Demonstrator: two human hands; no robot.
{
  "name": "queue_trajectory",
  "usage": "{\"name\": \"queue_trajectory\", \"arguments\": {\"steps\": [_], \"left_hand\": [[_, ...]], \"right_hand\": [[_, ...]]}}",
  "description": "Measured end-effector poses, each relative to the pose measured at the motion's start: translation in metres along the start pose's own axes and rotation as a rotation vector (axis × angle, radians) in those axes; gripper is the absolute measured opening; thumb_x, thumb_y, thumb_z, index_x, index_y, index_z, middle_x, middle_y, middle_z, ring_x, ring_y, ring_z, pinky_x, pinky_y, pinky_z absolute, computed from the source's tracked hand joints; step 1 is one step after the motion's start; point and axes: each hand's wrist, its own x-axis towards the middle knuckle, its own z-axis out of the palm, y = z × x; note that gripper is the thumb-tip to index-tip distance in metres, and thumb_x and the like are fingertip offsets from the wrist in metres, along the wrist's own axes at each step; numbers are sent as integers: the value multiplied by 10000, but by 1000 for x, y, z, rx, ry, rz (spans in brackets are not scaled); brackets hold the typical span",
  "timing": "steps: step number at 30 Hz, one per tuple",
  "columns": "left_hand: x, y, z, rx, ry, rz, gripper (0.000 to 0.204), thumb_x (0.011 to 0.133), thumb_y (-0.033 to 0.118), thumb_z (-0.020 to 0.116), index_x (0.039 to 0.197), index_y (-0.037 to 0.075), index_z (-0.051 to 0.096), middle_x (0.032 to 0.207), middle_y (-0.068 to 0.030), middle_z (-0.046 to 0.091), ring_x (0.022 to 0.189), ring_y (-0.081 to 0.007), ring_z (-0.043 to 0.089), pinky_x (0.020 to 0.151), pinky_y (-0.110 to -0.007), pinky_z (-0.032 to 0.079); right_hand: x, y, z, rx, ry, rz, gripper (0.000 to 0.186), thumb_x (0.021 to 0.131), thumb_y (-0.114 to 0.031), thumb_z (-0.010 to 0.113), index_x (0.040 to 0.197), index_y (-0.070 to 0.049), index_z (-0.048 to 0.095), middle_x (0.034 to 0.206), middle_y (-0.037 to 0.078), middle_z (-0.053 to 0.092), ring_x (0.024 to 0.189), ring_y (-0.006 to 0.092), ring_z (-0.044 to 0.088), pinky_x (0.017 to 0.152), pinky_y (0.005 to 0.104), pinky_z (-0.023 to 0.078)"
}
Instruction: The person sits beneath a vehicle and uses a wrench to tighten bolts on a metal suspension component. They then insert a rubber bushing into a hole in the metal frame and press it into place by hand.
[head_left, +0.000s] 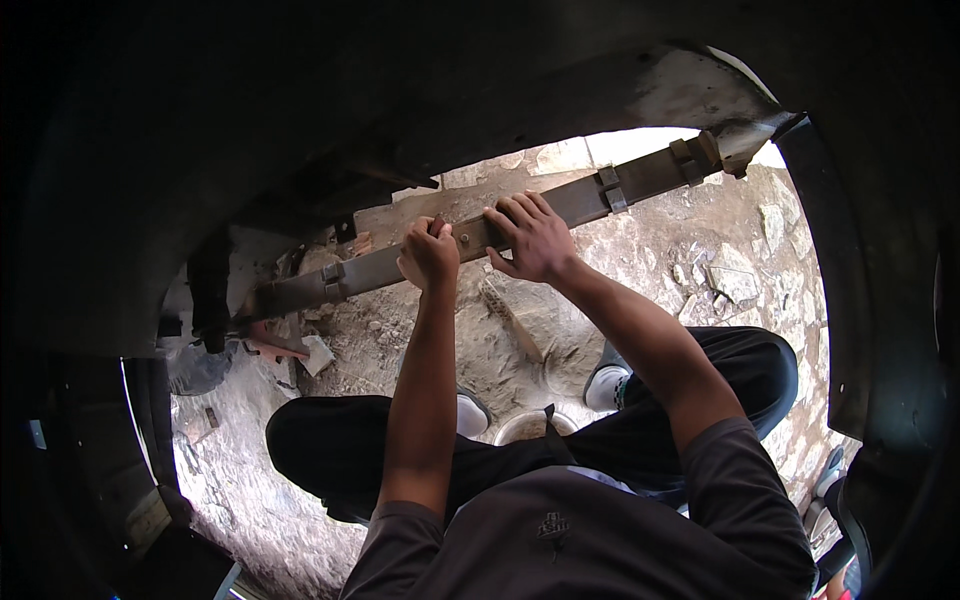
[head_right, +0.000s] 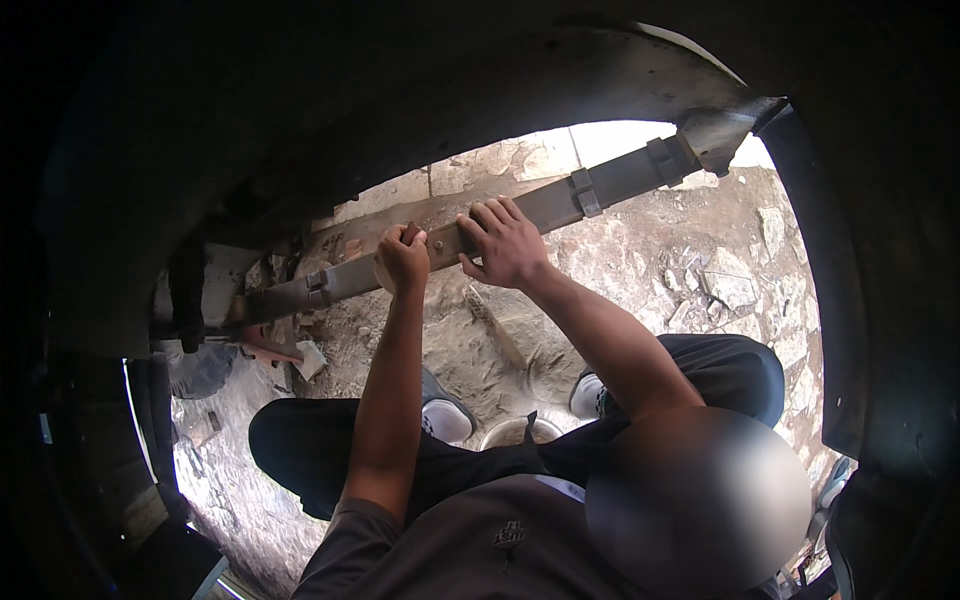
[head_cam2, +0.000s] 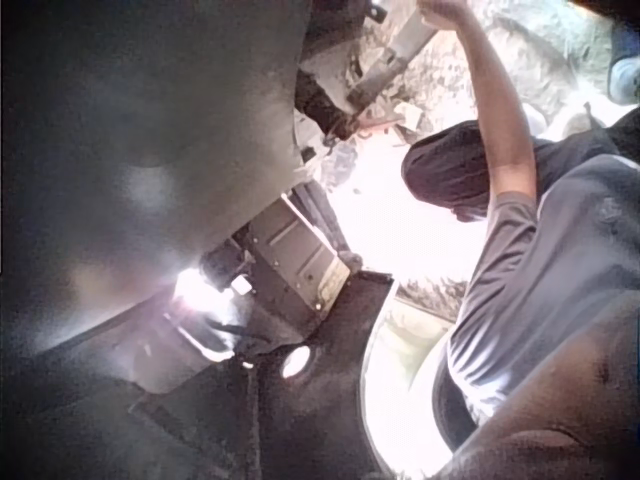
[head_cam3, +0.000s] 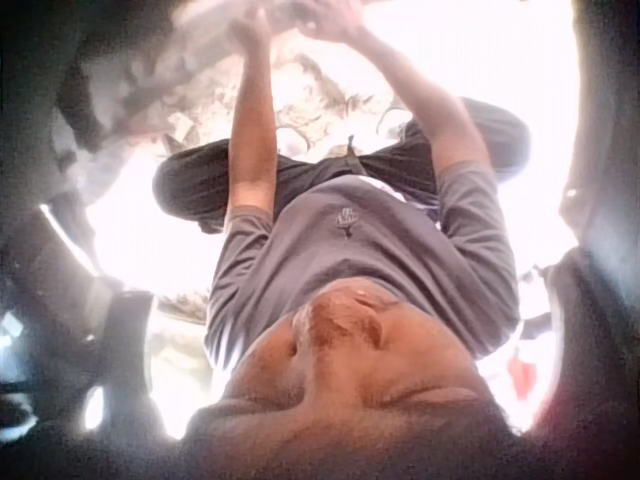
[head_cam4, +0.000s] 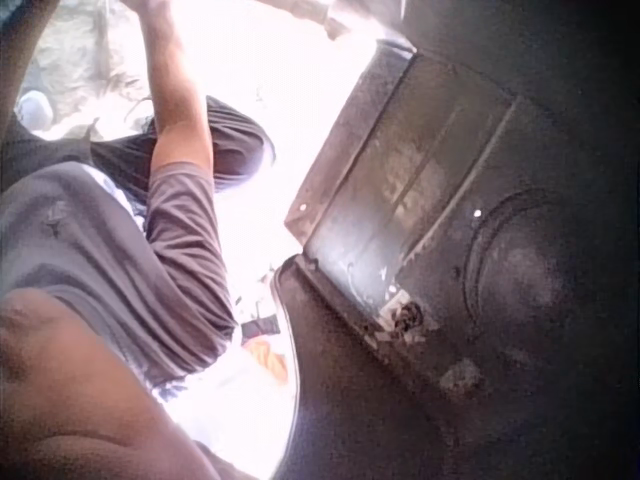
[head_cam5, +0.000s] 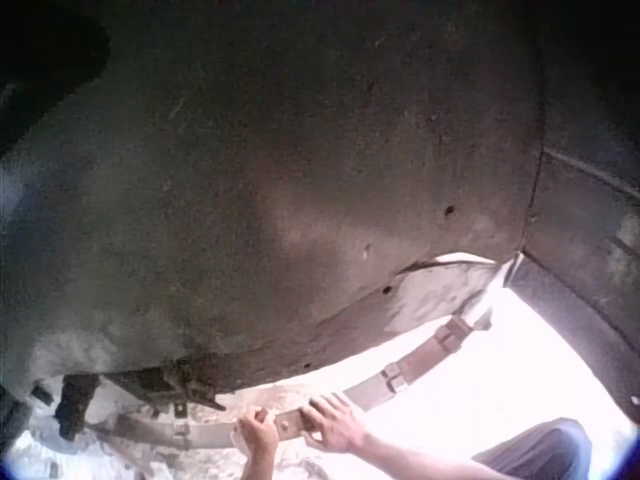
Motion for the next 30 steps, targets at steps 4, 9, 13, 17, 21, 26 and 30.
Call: {"name": "queue_trajectory", "arguments": {"steps": [4, 9, 13, 17, 21, 26, 30], "left_hand": [[-13, -40, 13, -84, 25, 63, 173, 802, 263, 837, 861, 148, 722, 902, -69, 715, 868, -322, 707, 755, -469, 527], [-38, -20, -3, -42, 47, 15, 171, 794, 263, 845, 858, 165, 721, 922, -47, 705, 866, -314, 699, 755, -483, 497], [-13, -8, -3, 128, 147, -1, 164, 799, 284, 844, 857, 187, 726, 957, -9, 717, 886, -285, 707, 792, -495, 449], [-2, -3, -8, 160, 52, -24, 159, 815, 301, 835, 866, 190, 733, 963, -5, 720, 899, -281, 711, 825, -503, 431], [-25, -20, -10, 87, 11, -10, 166, 813, 289, 838, 869, 175, 732, 961, -35, 716, 900, -301, 711, 821, -518, 465], [-16, -22, -13, 64, 4, -9, 198, 796, 301, 846, 910, 166, 755, 974, -72, 729, 926, -339, 719, 775, -498, 564], [15, -18, -13, 67, -41, -47, 197, 792, 309, 841, 903, 162, 772, 971, -94, 762, 930, -339, 738, 775, -496, 573]], "right_hand": [[2, -2, -4, 11, 16, -5, 676, 896, -501, 621, 1419, -78, 551, 1384, 164, 551, 1371, 314, 462, 1256, 472, 262], [-3, 4, -4, 26, 22, 4, 669, 886, -487, 637, 1404, -71, 560, 1368, 161, 557, 1358, 310, 472, 1251, 466, 271], [4, -5, -7, 8, 18, -2, 666, 886, -486, 636, 1398, -67, 562, 1350, 160, 562, 1345, 310, 482, 1247, 458, 277], [3, -2, -5, 6, 47, -13, 657, 895, -487, 624, 1395, -65, 563, 1347, 158, 562, 1341, 304, 482, 1240, 458, 281], [-1, 0, -2, -21, 75, -11, 645, 909, -486, 611, 1396, -65, 562, 1340, 155, 562, 1340, 299, 480, 1232, 461, 288], [0, -2, -6, -15, 50, -9, 636, 897, -478, 641, 1387, -80, 565, 1324, 149, 573, 1315, 307, 507, 1217, 462, 314], [4, -6, -6, -39, 78, -21, 642, 893, -478, 656, 1392, -86, 559, 1327, 144, 576, 1313, 311, 513, 1214, 464, 318]]}}
